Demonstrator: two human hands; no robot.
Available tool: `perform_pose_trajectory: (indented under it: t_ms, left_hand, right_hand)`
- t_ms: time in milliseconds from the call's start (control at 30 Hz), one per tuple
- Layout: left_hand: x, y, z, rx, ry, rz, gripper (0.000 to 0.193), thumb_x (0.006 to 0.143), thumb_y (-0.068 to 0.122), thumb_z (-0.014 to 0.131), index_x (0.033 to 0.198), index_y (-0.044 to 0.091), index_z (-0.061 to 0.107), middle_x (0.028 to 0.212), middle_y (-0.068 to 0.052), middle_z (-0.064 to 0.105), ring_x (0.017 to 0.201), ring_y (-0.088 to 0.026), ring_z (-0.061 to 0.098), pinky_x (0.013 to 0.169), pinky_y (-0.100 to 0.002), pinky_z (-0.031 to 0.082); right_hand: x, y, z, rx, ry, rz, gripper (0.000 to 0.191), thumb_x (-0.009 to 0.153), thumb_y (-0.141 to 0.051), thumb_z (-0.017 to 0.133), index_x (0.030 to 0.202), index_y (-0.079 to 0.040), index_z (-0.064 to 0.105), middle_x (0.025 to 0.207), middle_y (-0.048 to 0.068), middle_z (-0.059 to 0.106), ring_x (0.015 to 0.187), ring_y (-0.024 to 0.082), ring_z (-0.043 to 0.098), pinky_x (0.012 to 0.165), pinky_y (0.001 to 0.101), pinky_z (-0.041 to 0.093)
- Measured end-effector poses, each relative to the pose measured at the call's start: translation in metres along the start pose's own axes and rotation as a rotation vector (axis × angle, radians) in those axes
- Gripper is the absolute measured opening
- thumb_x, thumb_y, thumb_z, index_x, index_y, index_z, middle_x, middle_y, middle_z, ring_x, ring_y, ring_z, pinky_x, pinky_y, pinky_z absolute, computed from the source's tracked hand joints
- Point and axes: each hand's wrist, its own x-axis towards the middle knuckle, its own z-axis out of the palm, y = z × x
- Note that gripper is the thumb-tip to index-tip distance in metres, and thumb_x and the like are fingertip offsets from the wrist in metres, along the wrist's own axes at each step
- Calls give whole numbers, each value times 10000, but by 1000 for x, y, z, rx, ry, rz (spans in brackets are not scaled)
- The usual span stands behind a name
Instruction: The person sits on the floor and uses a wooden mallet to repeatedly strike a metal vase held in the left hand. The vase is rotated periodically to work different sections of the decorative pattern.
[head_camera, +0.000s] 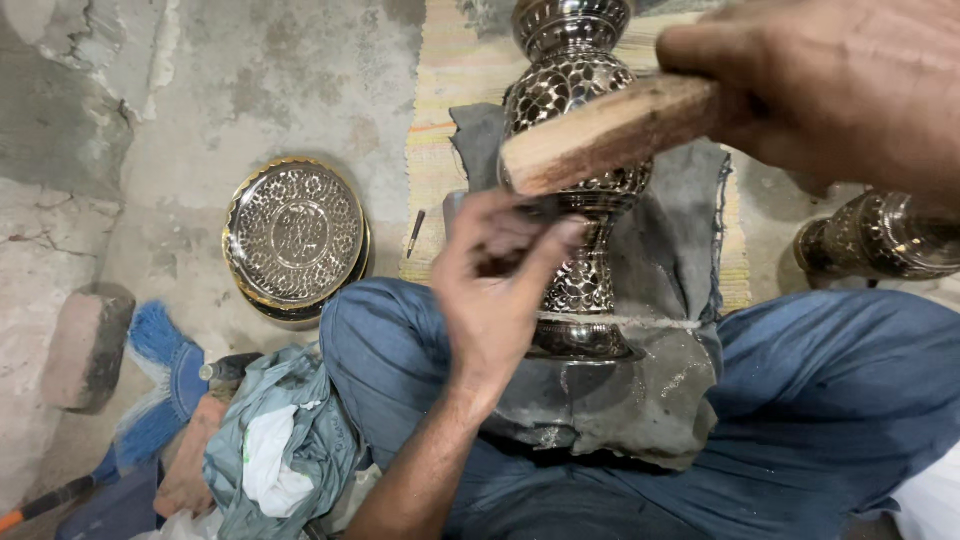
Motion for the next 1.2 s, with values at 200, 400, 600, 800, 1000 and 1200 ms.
perform_pose_trajectory:
  t_ms: [200, 400, 600, 800, 1000, 1200]
  left_hand:
    - [-20, 17, 5, -269, 237, 96, 337, 1020, 37, 712, 1279, 7, 498, 999, -130, 716, 888, -221, 785, 718, -342, 692]
    - [-26, 8, 8, -369, 271, 68, 336, 1051, 16, 677, 1312, -16, 467, 1034, -165, 709, 906, -238, 761, 769, -373, 685]
    - [-10, -17, 10, -419, 309, -115, 307, 1009, 41, 681, 1257, -24, 513, 978, -137, 705, 817, -239, 759, 680, -343, 665]
    - [-2, -8, -6, -291, -62, -64, 311, 1030, 94, 731, 1286, 3, 581, 1040, -134, 750, 923, -217, 777, 782, -348, 668]
    - [38, 5, -28, 96, -642, 102, 368, 1023, 228, 759, 1363, 119, 672, 1244, -62, 757, 1033, -169, 788, 915, -350, 662]
    - [59, 0, -32, 193, -800, 34, 388, 914, 332, 795, 1263, 173, 737, 1204, -35, 804, 960, -165, 819, 850, -360, 689]
  right_hand:
    - [46, 28, 65, 783, 397, -402, 793, 865, -405, 800, 1431, 39, 466, 1128, 193, 663, 973, 291, 673, 756, 431, 574]
    - [73, 35, 163, 1686, 63, -204, 879, 830, -472, 900, 1337, 109, 478, 828, 115, 601, 662, 199, 587, 595, 379, 533]
    - [48, 14, 145, 1409, 486, -198, 768, 878, -500, 841, 1416, -12, 590, 1111, 16, 699, 982, 100, 666, 835, 273, 568]
    - [38, 5, 121, 1342, 413, -131, 678, 919, -498, 770, 1392, -41, 605, 1088, 34, 686, 976, 118, 646, 789, 286, 544]
    - [5, 14, 119, 1093, 536, 36, 548, 945, -384, 817, 1320, -38, 618, 938, 119, 652, 771, 180, 611, 647, 314, 499]
    - [-32, 7, 105, 620, 762, -116, 346, 957, -158, 859, 1119, 1, 598, 972, 144, 646, 860, 191, 653, 696, 321, 536]
